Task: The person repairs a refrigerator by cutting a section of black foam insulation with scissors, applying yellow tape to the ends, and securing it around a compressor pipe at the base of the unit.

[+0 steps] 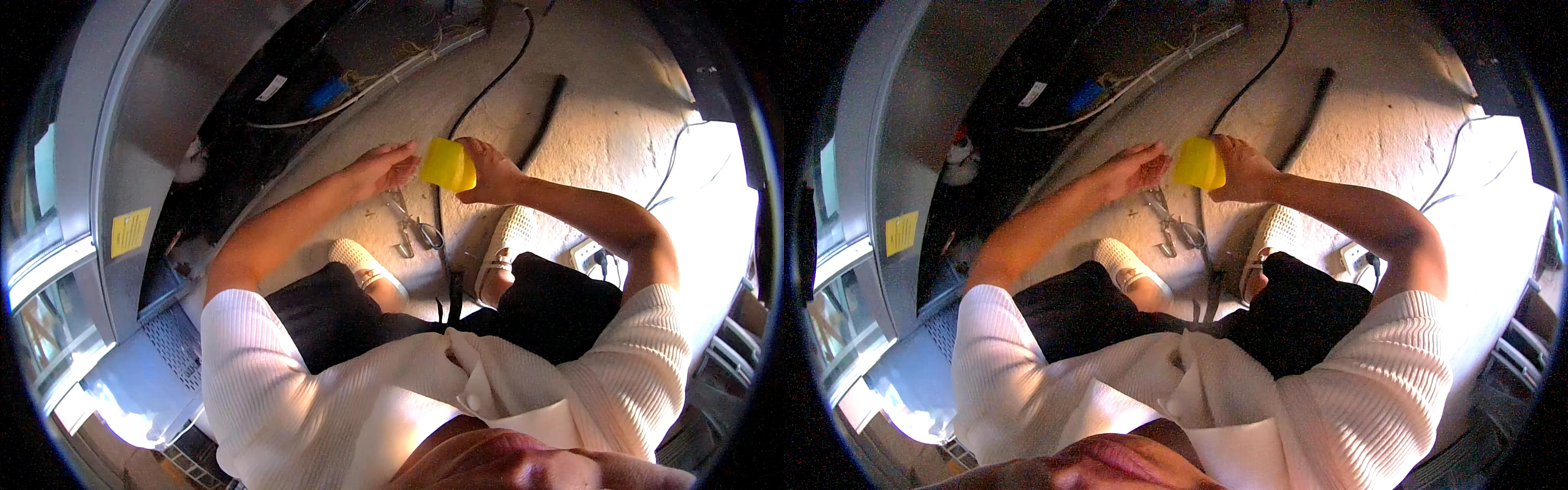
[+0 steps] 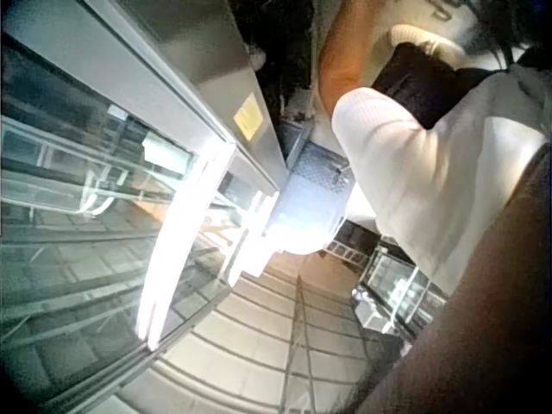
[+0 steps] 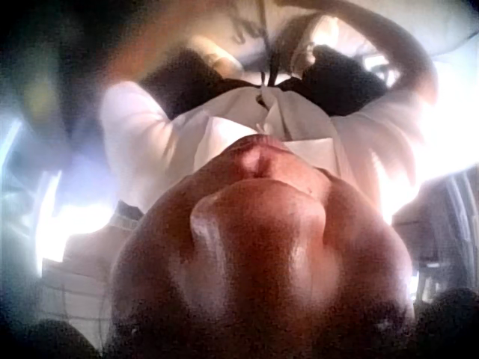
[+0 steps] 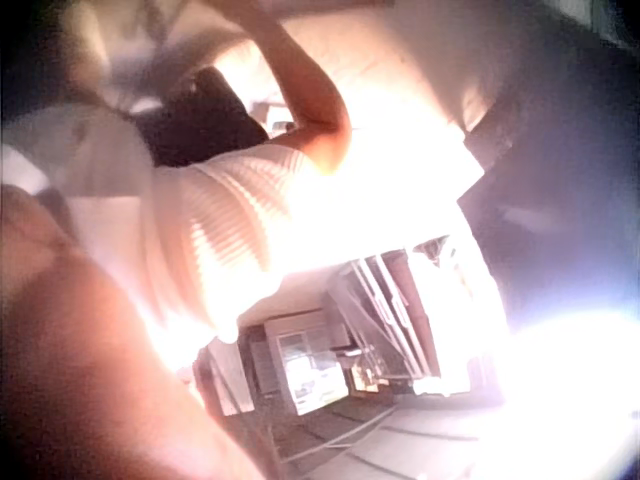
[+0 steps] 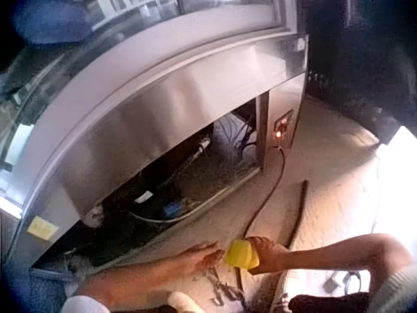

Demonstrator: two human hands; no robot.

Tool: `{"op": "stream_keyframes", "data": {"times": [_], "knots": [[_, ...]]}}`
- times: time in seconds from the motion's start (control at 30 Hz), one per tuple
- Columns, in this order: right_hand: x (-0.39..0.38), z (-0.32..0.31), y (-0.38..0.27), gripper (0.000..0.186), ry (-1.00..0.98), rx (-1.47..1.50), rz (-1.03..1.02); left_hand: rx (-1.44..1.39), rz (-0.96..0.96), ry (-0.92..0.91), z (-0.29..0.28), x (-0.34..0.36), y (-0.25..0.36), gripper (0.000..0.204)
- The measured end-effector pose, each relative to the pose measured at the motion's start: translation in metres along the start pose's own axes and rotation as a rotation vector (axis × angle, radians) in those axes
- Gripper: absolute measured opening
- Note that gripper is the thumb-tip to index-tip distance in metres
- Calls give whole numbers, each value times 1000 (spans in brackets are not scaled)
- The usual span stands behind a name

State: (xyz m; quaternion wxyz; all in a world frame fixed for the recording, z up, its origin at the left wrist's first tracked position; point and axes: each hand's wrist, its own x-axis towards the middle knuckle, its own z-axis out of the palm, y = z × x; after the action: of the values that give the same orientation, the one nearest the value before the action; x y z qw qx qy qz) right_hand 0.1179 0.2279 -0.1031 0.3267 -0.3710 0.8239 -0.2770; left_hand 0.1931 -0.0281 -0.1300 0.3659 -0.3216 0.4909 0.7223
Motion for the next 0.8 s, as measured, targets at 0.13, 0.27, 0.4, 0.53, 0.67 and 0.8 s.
{"op": "stream_keyframes", "data": {"times": [0.13, 0.27, 0.4, 0.53, 0.67, 0.8], "knots": [[2, 7, 2, 89, 15, 53, 46, 38, 179, 97, 4, -3, -7, 29], [3, 13, 10, 91, -1, 45, 27, 216, 218, 45, 0, 1, -3, 28], [4, 12, 5, 85, 68, 13, 3, 294, 317, 135, 4, 0, -5, 28], [4, 15, 10, 90, 17, 48, 41, 425, 404, 202, 2, 1, -5, 27], [3, 17, 9, 85, 29, 34, 52, 437, 455, 186, 1, 0, -5, 19], [1, 11, 0, 86, 9, 80, 67, 551, 520, 226, 8, -5, -1, 19]]}}
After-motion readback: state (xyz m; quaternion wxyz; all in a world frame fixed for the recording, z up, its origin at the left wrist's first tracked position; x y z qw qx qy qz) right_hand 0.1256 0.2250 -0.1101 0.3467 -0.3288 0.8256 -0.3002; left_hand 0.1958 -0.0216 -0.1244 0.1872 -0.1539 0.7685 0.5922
